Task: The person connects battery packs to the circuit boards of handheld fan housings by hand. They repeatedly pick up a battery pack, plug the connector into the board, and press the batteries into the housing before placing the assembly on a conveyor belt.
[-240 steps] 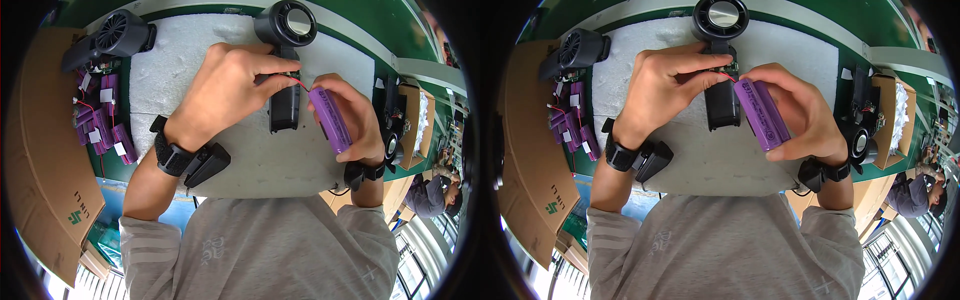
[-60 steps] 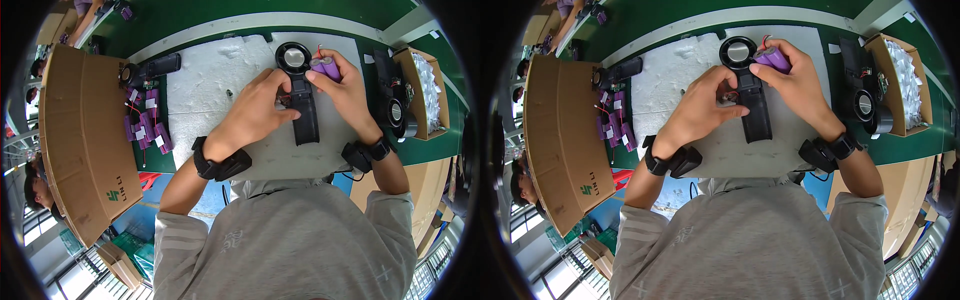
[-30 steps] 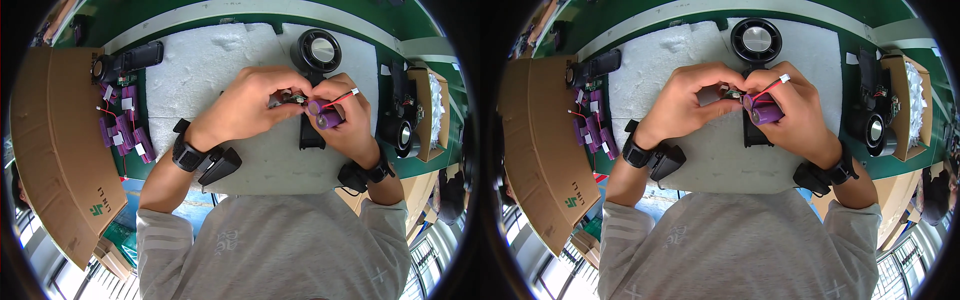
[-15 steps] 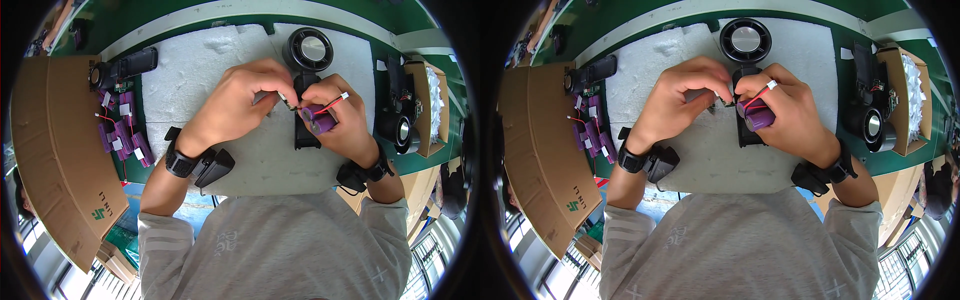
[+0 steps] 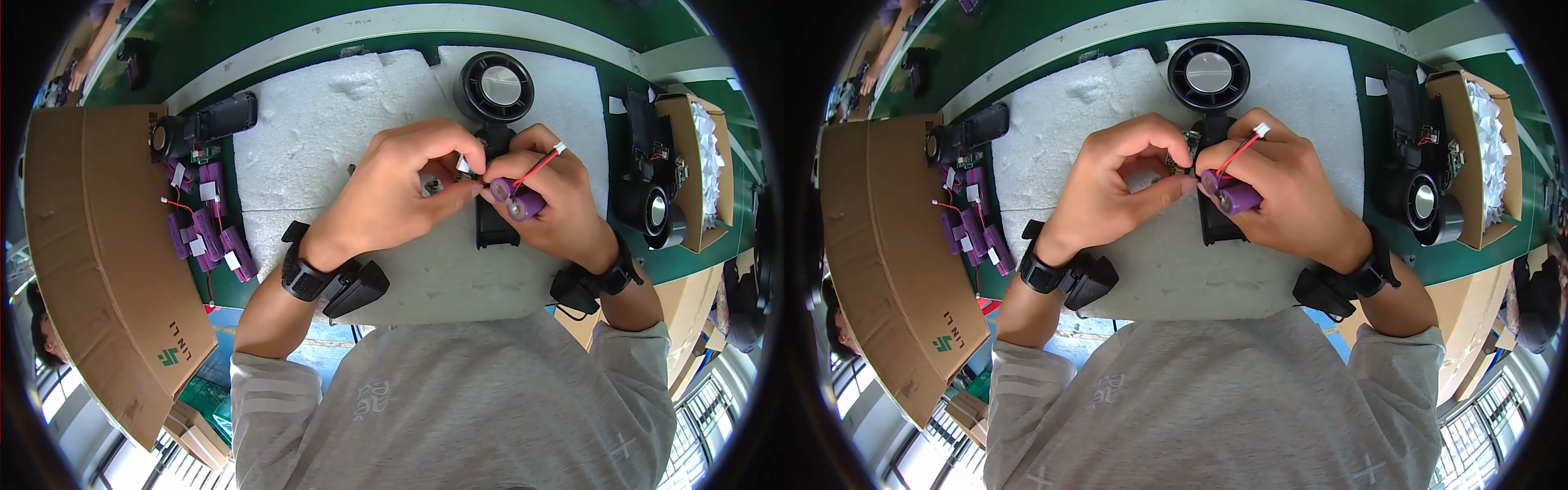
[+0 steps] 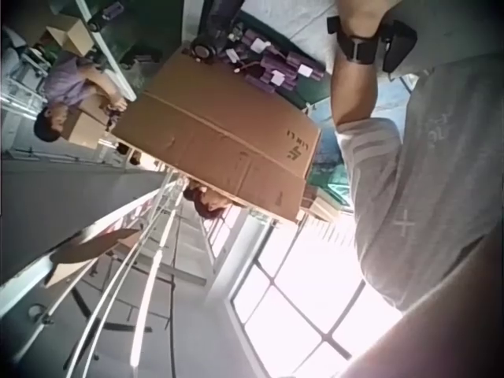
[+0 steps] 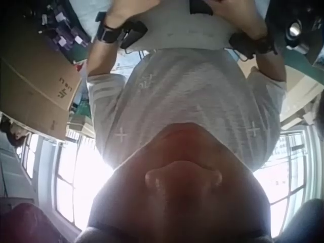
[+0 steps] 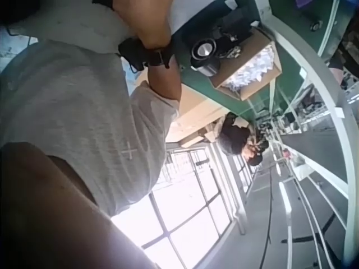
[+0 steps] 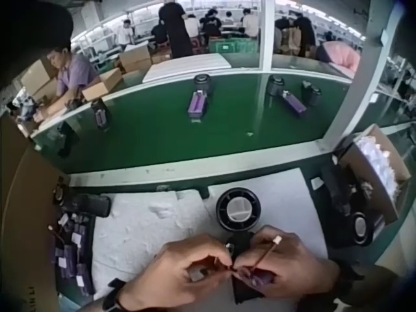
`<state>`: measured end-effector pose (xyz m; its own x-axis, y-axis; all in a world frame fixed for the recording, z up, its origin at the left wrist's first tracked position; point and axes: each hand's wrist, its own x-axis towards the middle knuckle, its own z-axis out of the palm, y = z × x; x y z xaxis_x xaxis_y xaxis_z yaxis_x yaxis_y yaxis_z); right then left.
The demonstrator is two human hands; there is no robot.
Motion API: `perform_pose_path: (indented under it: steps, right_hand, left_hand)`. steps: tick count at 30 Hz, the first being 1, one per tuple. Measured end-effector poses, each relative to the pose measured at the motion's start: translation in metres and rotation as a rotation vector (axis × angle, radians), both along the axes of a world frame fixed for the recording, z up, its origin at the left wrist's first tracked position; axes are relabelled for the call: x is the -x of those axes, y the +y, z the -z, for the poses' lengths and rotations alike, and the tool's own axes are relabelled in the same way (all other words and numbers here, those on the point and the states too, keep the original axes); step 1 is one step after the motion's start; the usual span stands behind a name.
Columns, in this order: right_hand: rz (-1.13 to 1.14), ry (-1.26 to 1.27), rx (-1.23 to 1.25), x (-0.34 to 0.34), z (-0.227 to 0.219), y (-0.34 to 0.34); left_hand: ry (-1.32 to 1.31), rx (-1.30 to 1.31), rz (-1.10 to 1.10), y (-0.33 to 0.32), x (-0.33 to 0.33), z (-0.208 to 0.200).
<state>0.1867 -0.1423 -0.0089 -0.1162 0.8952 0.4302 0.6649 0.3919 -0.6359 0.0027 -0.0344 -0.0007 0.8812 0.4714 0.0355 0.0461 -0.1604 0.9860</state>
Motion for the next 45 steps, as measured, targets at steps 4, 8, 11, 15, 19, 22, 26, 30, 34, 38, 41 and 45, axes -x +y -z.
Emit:
perform_pose_path:
  steps: [4,8,11,15,19,22,26,30,34,38,41,45]
  right_hand:
    - [-0.067,0.095,0.009,-0.005,-0.003,-0.001]
    - [-0.071,0.251,0.065,-0.008,-0.007,-0.007]
    - [-0.066,0.336,0.107,-0.009,-0.009,-0.012]
    - [-0.046,0.242,0.239,-0.010,-0.019,-0.012]
    - [-0.142,0.059,0.198,-0.011,-0.020,-0.008]
    - [-0.139,0.028,0.219,-0.011,-0.024,-0.004]
    - [-0.088,0.071,0.232,-0.004,-0.023,-0.007]
    - [-0.040,0.146,0.287,-0.002,-0.026,-0.013]
    - [0.077,0.176,0.260,0.000,-0.025,-0.014]
    - [0.151,0.108,0.201,-0.001,-0.016,-0.011]
    - [0.161,0.010,0.101,0.001,-0.014,-0.009]
    - [0.164,-0.053,0.109,0.001,-0.013,-0.012]
  left_hand:
    - [0.037,0.020,0.006,0.002,0.001,-0.003]
    - [0.058,-0.013,0.070,0.005,0.003,0.001]
    - [-0.014,0.116,0.069,0.005,0.003,0.003]
    - [0.009,0.147,0.043,0.002,0.002,0.006]
    - [-0.009,0.191,0.058,0.003,-0.001,0.001]
    - [-0.060,0.133,0.080,0.005,0.002,0.001]
    - [-0.035,0.011,0.081,0.006,0.005,0.000]
    - [-0.009,0.159,-0.002,0.001,0.004,0.004]
    - [-0.027,0.124,-0.024,-0.004,0.004,0.001]
    - [-0.015,0.007,-0.074,-0.001,-0.001,0.001]
    - [-0.028,-0.063,-0.098,-0.002,-0.001,0.000]
    - [-0.028,-0.069,-0.110,-0.003,-0.005,0.001]
